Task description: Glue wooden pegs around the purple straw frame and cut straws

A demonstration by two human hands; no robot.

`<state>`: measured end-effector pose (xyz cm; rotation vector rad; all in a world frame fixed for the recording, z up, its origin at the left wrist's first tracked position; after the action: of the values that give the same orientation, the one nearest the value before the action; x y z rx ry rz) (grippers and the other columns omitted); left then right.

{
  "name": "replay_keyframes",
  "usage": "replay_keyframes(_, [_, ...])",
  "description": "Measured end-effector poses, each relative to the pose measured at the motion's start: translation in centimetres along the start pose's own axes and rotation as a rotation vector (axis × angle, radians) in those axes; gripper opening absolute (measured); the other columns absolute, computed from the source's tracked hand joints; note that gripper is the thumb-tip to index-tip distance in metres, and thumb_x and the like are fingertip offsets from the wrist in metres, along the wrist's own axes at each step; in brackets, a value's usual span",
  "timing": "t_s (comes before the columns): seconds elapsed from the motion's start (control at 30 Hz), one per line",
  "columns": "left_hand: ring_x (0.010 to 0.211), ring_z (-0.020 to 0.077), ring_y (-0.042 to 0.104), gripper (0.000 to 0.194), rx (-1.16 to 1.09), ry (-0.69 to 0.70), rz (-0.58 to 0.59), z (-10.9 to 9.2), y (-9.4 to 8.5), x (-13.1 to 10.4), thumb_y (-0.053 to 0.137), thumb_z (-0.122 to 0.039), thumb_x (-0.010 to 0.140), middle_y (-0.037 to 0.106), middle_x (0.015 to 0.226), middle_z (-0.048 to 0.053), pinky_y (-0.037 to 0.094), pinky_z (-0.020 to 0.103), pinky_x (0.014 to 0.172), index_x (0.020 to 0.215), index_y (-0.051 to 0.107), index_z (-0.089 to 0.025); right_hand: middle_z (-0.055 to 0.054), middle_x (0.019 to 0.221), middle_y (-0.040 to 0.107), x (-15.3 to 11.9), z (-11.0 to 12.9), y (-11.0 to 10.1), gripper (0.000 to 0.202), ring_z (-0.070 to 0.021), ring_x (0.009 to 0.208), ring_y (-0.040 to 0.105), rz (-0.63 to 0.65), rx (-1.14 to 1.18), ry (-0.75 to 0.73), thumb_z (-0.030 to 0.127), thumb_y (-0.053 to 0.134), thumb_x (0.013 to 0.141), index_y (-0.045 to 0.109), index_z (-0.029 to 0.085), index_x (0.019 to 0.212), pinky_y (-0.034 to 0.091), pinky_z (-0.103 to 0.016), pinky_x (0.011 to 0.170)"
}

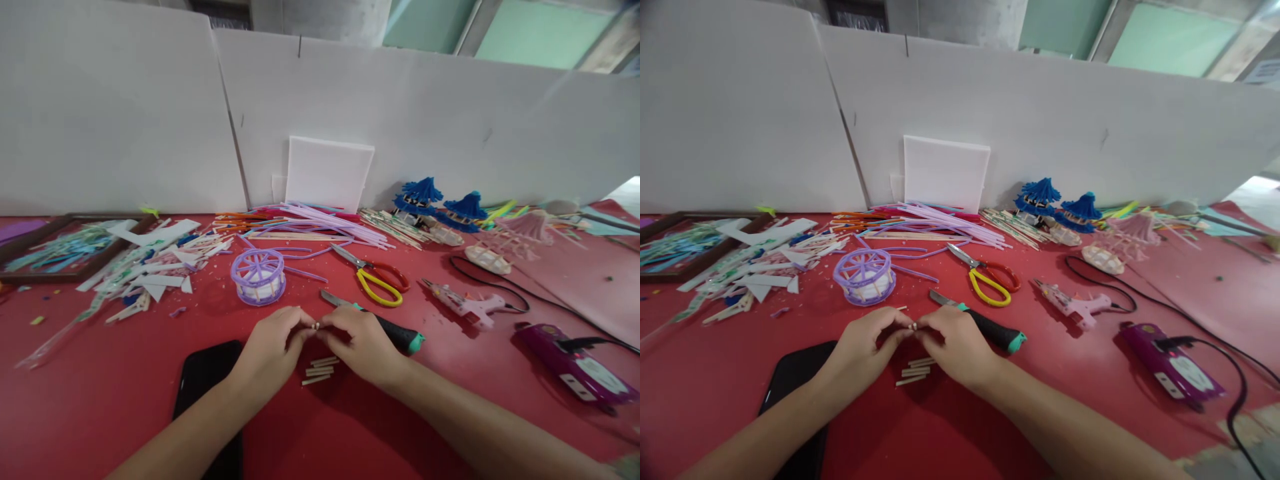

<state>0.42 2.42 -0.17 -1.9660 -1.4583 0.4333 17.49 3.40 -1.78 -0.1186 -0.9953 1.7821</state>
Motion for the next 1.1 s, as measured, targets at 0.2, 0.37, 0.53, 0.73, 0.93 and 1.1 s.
replay_keyframes(0.2, [0.075, 0.0173, 0.064, 0.012, 0.048, -0.07, 0.03, 0.21, -0.03, -0.26, 0.053, -0.018, 0.085, 0.07, 0.08, -0.001, 0.043, 0.026, 0.066, 0.081, 0.064, -0.021, -0.002, 0.075, 0.073, -0.03, -0.45, 0.42, 0.016, -0.016, 0.07, 0.064, 0.029, -0.043, -0.028, 0.007, 0.062, 0.081, 0.071, 0.02, 0.082, 0.045, -0.027, 0.07])
replay_keyframes(0.37, [0.076, 0.0169, 0.065, 0.01, -0.013, -0.078, 0.013, 0.11, 0.03, -0.42, 0.055, -0.018, 0.084, 0.069, 0.08, -0.001, 0.045, 0.025, 0.067, 0.081, 0.064, -0.021, -0.001, 0.07, 0.071, 0.05, -0.39, 0.49, 0.016, -0.015, 0.066, 0.061, 0.011, -0.061, -0.068, 0.007, 0.063, 0.08, 0.07, 0.02, 0.077, 0.045, -0.027, 0.068])
replay_keyframes(0.53, [0.071, 0.0161, 0.064, 0.01, -0.049, -0.069, -0.009, -0.17, -0.17, -0.07, 0.059, -0.015, 0.079, 0.07, 0.076, -0.001, 0.045, 0.025, 0.066, 0.075, 0.067, -0.021, -0.002, 0.077, 0.07, -0.06, -0.33, 0.48, 0.018, -0.0161, 0.074, 0.058, -0.052, -0.066, -0.133, 0.004, 0.06, 0.08, 0.07, 0.02, 0.079, 0.046, -0.03, 0.072])
replay_keyframes(0.73, [0.07, 0.0178, 0.064, 0.011, -0.088, -0.092, -0.007, -0.24, -0.19, -0.05, 0.06, -0.016, 0.078, 0.072, 0.075, 0.0, 0.046, 0.027, 0.065, 0.073, 0.069, -0.021, -0.002, 0.077, 0.07, -0.24, -0.25, 0.52, 0.016, -0.0157, 0.073, 0.058, -0.045, -0.041, -0.107, 0.006, 0.061, 0.08, 0.07, 0.019, 0.079, 0.046, -0.03, 0.072])
replay_keyframes(0.93, [0.072, 0.0191, 0.065, 0.01, -0.102, -0.115, 0.003, -0.04, -0.18, 0.06, 0.061, -0.016, 0.078, 0.072, 0.077, 0.002, 0.046, 0.029, 0.068, 0.074, 0.069, -0.02, -0.002, 0.077, 0.069, -0.22, -0.19, 0.39, 0.015, -0.0153, 0.072, 0.057, -0.022, -0.087, -0.118, 0.007, 0.062, 0.081, 0.07, 0.02, 0.077, 0.045, -0.03, 0.073])
replay_keyframes(1.1, [0.071, 0.0192, 0.065, 0.01, -0.085, -0.109, 0.013, -0.07, -0.05, 0.01, 0.06, -0.018, 0.079, 0.072, 0.076, 0.001, 0.047, 0.029, 0.067, 0.074, 0.068, -0.02, -0.002, 0.075, 0.067, -0.03, -0.18, 0.35, 0.014, -0.0156, 0.072, 0.055, -0.011, -0.104, -0.147, 0.01, 0.061, 0.082, 0.069, 0.019, 0.075, 0.043, -0.03, 0.071])
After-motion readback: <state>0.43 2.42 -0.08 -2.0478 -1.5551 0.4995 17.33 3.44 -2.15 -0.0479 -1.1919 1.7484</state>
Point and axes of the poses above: each hand's wrist, its own x-axis towards the middle knuckle, its own y-axis out of the palm, z = x × y, the point moved 1 cm from there along x, towards the middle knuckle
